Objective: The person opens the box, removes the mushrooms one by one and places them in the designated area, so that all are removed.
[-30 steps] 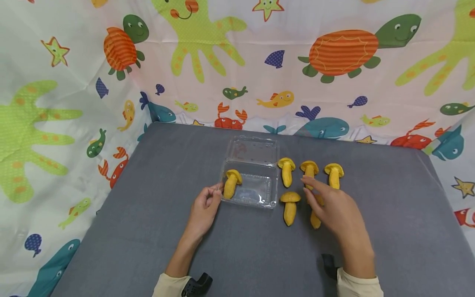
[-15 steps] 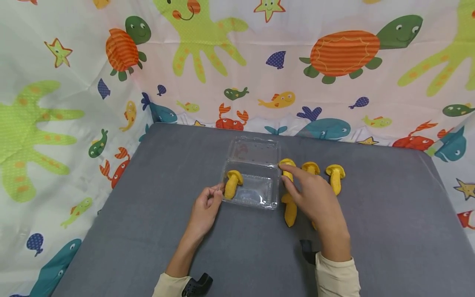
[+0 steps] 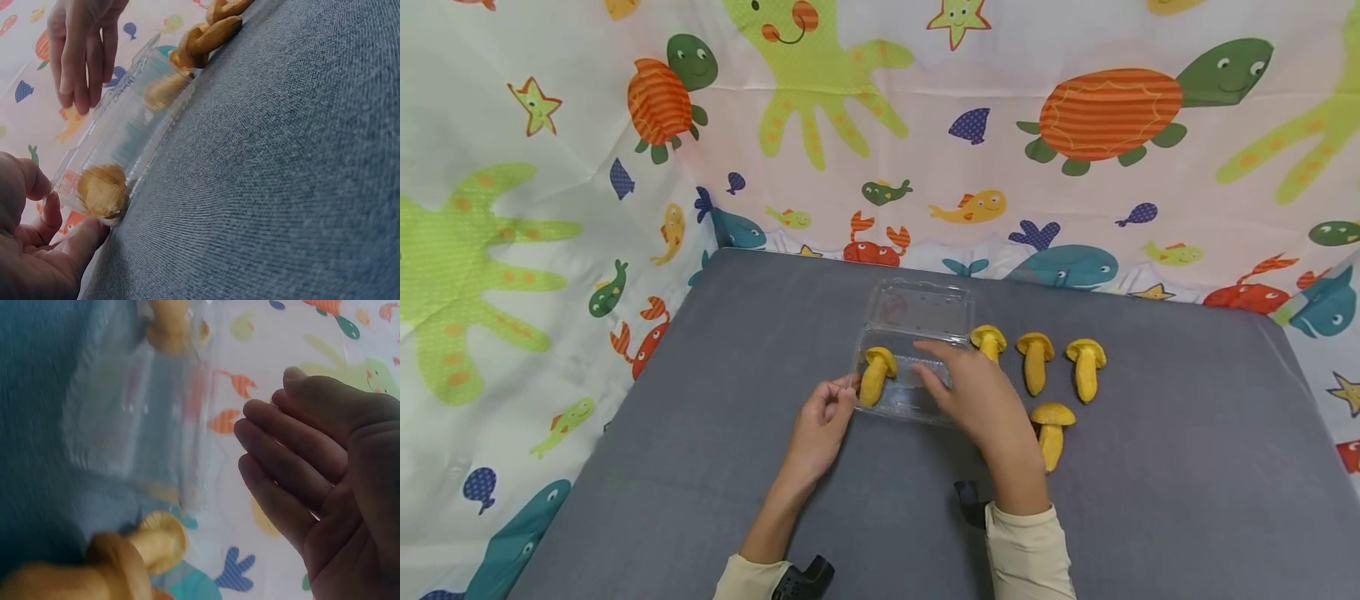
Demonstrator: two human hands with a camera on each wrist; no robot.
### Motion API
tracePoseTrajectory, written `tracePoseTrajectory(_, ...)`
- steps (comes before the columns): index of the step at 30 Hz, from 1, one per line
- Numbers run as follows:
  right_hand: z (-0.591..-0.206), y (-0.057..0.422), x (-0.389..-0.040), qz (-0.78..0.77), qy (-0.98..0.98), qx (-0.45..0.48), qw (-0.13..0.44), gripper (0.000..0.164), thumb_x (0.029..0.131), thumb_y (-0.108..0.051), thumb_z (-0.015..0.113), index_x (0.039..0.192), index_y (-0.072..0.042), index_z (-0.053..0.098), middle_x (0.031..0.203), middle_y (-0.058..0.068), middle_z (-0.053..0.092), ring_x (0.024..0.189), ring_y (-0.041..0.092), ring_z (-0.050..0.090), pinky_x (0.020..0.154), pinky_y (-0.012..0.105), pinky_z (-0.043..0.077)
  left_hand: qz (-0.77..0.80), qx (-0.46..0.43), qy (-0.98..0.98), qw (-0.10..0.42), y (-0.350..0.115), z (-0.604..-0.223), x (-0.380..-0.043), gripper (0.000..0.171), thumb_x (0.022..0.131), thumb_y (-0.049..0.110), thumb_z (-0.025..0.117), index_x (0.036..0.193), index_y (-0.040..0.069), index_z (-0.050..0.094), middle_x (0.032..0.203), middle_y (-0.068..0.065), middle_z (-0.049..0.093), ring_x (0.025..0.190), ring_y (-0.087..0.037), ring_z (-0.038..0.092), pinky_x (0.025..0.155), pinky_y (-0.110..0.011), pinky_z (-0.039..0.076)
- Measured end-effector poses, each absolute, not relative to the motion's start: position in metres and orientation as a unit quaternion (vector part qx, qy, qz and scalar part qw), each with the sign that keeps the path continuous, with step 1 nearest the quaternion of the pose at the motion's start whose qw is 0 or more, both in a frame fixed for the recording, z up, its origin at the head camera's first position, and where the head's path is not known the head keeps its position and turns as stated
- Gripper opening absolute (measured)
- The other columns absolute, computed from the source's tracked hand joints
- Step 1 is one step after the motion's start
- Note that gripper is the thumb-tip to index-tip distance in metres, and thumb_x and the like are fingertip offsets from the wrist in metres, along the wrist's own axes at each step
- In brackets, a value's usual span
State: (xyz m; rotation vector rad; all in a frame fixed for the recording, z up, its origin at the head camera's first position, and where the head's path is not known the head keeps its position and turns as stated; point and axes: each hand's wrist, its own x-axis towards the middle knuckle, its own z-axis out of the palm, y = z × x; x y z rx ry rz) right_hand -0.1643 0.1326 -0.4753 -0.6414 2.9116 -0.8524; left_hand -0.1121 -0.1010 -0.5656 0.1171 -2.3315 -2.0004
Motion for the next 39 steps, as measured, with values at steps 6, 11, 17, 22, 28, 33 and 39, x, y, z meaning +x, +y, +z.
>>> tracePoseTrajectory(6, -0.492, 0.116, -0.17, -0.282, 0.937, -0.207, 0.019, 0.046, 0.103, -0.028, 0.073, 0.143, -0.009, 0.065, 0.115, 0.013, 0.078, 0.066, 0.015, 0.06, 0.091, 0.051, 0.059, -0.654, 0.035, -0.755, 0.035, -0.099, -0.565, -0.112, 0.021, 0.109, 0.021, 0.062, 0.099, 0.003, 0.06, 0.144, -0.014, 0.065, 0.134, -0.023, 0.062, 0.102, -0.039, 0.053)
tracePoseTrajectory(11, -0.501, 0.102, -0.175, -0.28, 0.94, -0.194, 0.029, 0.045, 0.103, -0.028, 0.073, 0.144, -0.009, 0.064, 0.072, 0.003, 0.067, 0.055, 0.014, 0.05, 0.07, 0.043, 0.054, -0.657, 0.028, -0.753, 0.038, -0.099, -0.563, -0.112, 0.02, 0.109, 0.019, 0.061, 0.099, 0.001, 0.059, 0.145, -0.016, 0.064, 0.136, -0.026, 0.061, 0.106, -0.044, 0.052)
tracePoseTrajectory(17, -0.511, 0.089, -0.177, -0.269, 0.947, -0.172, 0.022, 0.045, 0.103, -0.031, 0.072, 0.143, -0.012, 0.065, 0.054, -0.003, 0.05, 0.046, 0.013, 0.041, 0.052, 0.035, 0.039, -0.65, 0.025, -0.759, 0.033, -0.099, -0.561, -0.111, 0.019, 0.11, 0.018, 0.059, 0.099, 0.003, 0.059, 0.146, -0.015, 0.064, 0.135, -0.026, 0.061, 0.104, -0.043, 0.053)
tracePoseTrajectory(22, -0.516, 0.085, -0.178, -0.263, 0.951, -0.161, 0.008, 0.043, 0.102, -0.031, 0.073, 0.141, -0.012, 0.067, 0.056, -0.003, 0.051, 0.048, 0.014, 0.042, 0.051, 0.035, 0.037, -0.639, 0.025, -0.769, 0.027, -0.1, -0.561, -0.111, 0.019, 0.11, 0.02, 0.059, 0.099, 0.005, 0.06, 0.146, -0.014, 0.064, 0.133, -0.022, 0.062, 0.1, -0.04, 0.054)
tracePoseTrajectory(28, -0.518, 0.082, -0.18, -0.282, 0.946, -0.162, -0.002, 0.04, 0.103, -0.032, 0.073, 0.137, -0.013, 0.069, 0.054, -0.003, 0.048, 0.047, 0.013, 0.039, 0.049, 0.034, 0.034, -0.647, 0.019, -0.762, 0.027, -0.099, -0.561, -0.112, 0.018, 0.11, 0.018, 0.059, 0.099, 0.004, 0.06, 0.147, -0.017, 0.063, 0.135, -0.025, 0.061, 0.103, -0.044, 0.053)
tracePoseTrajectory(33, -0.522, 0.081, -0.181, -0.287, 0.945, -0.16, -0.002, 0.038, 0.101, -0.03, 0.075, 0.135, -0.013, 0.07, 0.073, 0.003, 0.068, 0.05, 0.013, 0.041, 0.051, 0.034, 0.035, -0.641, 0.018, -0.766, 0.034, -0.099, -0.563, -0.113, 0.02, 0.109, 0.02, 0.061, 0.097, 0.003, 0.06, 0.144, -0.017, 0.065, 0.134, -0.026, 0.062, 0.102, -0.045, 0.053)
tracePoseTrajectory(39, -0.524, 0.079, -0.182, -0.292, 0.942, -0.166, -0.016, 0.034, 0.098, -0.023, 0.079, 0.129, -0.011, 0.069, 0.119, 0.012, 0.078, 0.069, 0.019, 0.066, 0.064, 0.04, 0.052, -0.65, 0.024, -0.759, 0.035, -0.099, -0.563, -0.112, 0.021, 0.109, 0.019, 0.061, 0.097, 0.002, 0.059, 0.144, -0.018, 0.064, 0.134, -0.027, 0.062, 0.104, -0.045, 0.053)
